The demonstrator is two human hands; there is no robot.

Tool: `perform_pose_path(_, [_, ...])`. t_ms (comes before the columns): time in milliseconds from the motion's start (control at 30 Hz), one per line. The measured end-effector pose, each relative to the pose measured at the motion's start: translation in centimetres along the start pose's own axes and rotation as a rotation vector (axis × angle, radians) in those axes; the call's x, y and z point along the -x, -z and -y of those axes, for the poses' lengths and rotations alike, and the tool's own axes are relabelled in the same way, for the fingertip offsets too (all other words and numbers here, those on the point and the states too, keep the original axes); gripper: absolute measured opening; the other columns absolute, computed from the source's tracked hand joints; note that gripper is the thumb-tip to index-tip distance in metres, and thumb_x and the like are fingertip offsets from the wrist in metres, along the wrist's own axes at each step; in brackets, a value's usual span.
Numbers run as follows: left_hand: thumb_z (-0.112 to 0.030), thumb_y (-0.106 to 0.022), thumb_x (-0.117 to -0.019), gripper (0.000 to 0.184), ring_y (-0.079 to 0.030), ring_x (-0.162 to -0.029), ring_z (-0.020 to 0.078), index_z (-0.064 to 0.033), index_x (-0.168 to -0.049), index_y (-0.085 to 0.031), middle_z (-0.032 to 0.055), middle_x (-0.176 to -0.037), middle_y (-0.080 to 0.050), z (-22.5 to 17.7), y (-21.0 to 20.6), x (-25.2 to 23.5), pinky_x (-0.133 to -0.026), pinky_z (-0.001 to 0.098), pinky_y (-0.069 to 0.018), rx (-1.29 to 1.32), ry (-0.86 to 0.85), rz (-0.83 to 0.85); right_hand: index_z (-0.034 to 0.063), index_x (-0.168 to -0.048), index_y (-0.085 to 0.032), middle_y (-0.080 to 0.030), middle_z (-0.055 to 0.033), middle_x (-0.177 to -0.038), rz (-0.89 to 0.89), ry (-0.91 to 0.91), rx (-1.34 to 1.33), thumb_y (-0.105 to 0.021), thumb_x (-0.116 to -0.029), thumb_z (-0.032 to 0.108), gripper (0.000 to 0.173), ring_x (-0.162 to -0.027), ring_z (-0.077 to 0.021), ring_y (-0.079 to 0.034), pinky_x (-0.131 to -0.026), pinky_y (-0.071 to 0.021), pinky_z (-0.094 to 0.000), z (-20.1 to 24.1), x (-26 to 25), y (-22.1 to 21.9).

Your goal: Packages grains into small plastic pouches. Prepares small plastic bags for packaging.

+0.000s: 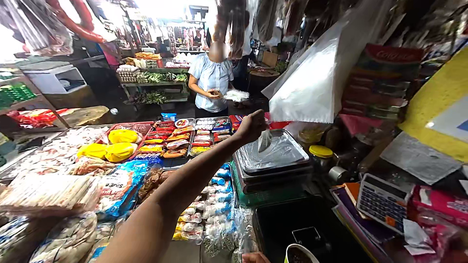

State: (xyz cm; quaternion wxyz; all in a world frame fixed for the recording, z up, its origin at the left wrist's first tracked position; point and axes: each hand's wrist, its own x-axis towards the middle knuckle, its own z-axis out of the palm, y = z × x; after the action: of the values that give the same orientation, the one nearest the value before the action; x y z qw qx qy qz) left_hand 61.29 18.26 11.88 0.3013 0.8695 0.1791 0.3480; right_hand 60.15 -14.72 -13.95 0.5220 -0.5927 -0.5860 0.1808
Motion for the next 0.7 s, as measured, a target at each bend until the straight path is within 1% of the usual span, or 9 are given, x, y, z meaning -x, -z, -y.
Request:
perform_pose_path(67, [0.000, -0.070, -0.0930, 0.024, -0.070, -0.086, 0.0291, 0.0063, -0.114, -0.060, 0.0175, -0.092, -0.070, 2.5, -1.5, 2.0, -0.083, 0.0497, -0.0570, -0.028, 0.014, 0.070, -0.0055, -0.103, -0.074, -0.075, -0.0164, -0.094, 0.014, -0.025, 0.013, -0.064, -0.0948, 0.006, 0.017, -0.088, -0.0215, -0.073, -0.086, -0.0606, -0.0362, 0.0, 0.3, 0.3])
perform_pose_path(167, [0.002, -0.070, -0.0923, 0.024, -0.070, -0.087, 0.0262, 0.0054, -0.114, -0.059, 0.0167, -0.096, -0.069, 5.4, -2.3, 4.6, -0.084, 0.0466, -0.0581, 0.010, 0.079, 0.130, -0.0041, -0.099, -0.075, -0.075, -0.0143, -0.090, -0.017, -0.007, 0.038, -0.066, -0.0929, 0.004, 0.013, -0.085, -0.0192, -0.074, -0.084, -0.0613, -0.0330, -0.4, 0.4, 0.4])
perform_pose_path(267, [0.000, -0.067, -0.0946, 0.021, -0.070, -0.091, 0.0222, 0.0040, -0.115, -0.061, 0.0149, -0.102, -0.069, 6.7, -2.5, 7.7, -0.087, 0.0438, -0.0592, 0.008, 0.137, 0.214, -0.0027, -0.097, -0.076, -0.076, -0.0119, -0.090, -0.041, 0.029, 0.040, -0.067, -0.0909, 0.003, 0.012, -0.083, -0.0152, -0.074, -0.082, -0.0613, -0.0274, -1.3, 0.8, 0.1])
perform_pose_path(367, [0.003, -0.060, -0.0967, 0.020, -0.071, -0.096, 0.0242, 0.0059, -0.116, -0.064, 0.0177, -0.110, -0.070, 7.9, -2.9, 10.9, -0.092, 0.0446, -0.0580, -0.007, 0.241, 0.297, -0.0002, -0.098, -0.076, -0.075, -0.0103, -0.091, -0.024, 0.053, 0.038, -0.066, -0.0919, 0.006, 0.013, -0.084, -0.0128, -0.074, -0.081, -0.0607, -0.0248, -1.9, 0.8, -0.2])
perform_pose_path(433, [0.003, -0.057, -0.0989, 0.023, -0.071, -0.102, 0.0249, 0.0061, -0.121, -0.063, 0.0196, -0.119, -0.068, 8.7, -2.9, 12.6, -0.094, 0.0435, -0.0591, 0.038, 0.336, 0.304, 0.0012, -0.099, -0.076, -0.075, -0.0093, -0.092, -0.007, 0.078, 0.028, -0.064, -0.0927, 0.007, 0.015, -0.085, -0.0121, -0.073, -0.082, -0.0601, -0.0238, -2.1, 0.6, -0.5])
perform_pose_path(500, [0.001, -0.056, -0.1003, 0.024, -0.071, -0.103, 0.0235, 0.0056, -0.123, -0.063, 0.0193, -0.122, -0.067, 9.6, -2.7, 13.9, -0.093, 0.0416, -0.0597, 0.070, 0.376, 0.294, 0.0018, -0.099, -0.075, -0.075, -0.0090, -0.091, 0.009, 0.087, 0.025, -0.064, -0.0918, 0.007, 0.014, -0.084, -0.0119, -0.073, -0.082, -0.0594, -0.0231, -2.0, 0.5, -0.6])
perform_pose_path(600, [-0.005, -0.066, -0.0952, 0.031, -0.065, -0.116, 0.0222, -0.0008, -0.126, -0.065, 0.0167, -0.130, -0.064, 11.0, -2.4, 15.6, -0.101, 0.0402, -0.0542, 0.018, 0.297, 0.325, 0.0021, -0.099, -0.075, -0.075, -0.0090, -0.091, 0.025, 0.098, 0.022, -0.065, -0.0922, 0.008, 0.014, -0.084, -0.0118, -0.072, -0.082, -0.0593, -0.0232, -2.0, 0.5, -0.8])
perform_pose_path(633, [-0.008, -0.072, -0.0911, 0.038, -0.062, -0.121, 0.0240, -0.0037, -0.128, -0.065, 0.0178, -0.135, -0.060, 11.2, -2.4, 16.1, -0.102, 0.0409, -0.0536, 0.016, 0.268, 0.313, 0.0019, -0.099, -0.075, -0.075, -0.0091, -0.091, 0.026, 0.102, 0.018, -0.064, -0.0926, 0.008, 0.014, -0.084, -0.0118, -0.072, -0.083, -0.0592, -0.0231, -2.0, 0.5, -0.8])
perform_pose_path(700, [-0.014, -0.084, -0.0813, 0.064, -0.058, -0.127, 0.0267, -0.0091, -0.139, -0.059, 0.0203, -0.147, -0.048, 11.2, -2.7, 17.3, -0.097, 0.0400, -0.0565, 0.045, 0.236, 0.252, 0.0014, -0.098, -0.075, -0.075, -0.0094, -0.090, 0.018, 0.104, 0.010, -0.064, -0.0926, 0.008, 0.014, -0.084, -0.0118, -0.072, -0.082, -0.0590, -0.0227, -2.1, 0.6, -0.8])
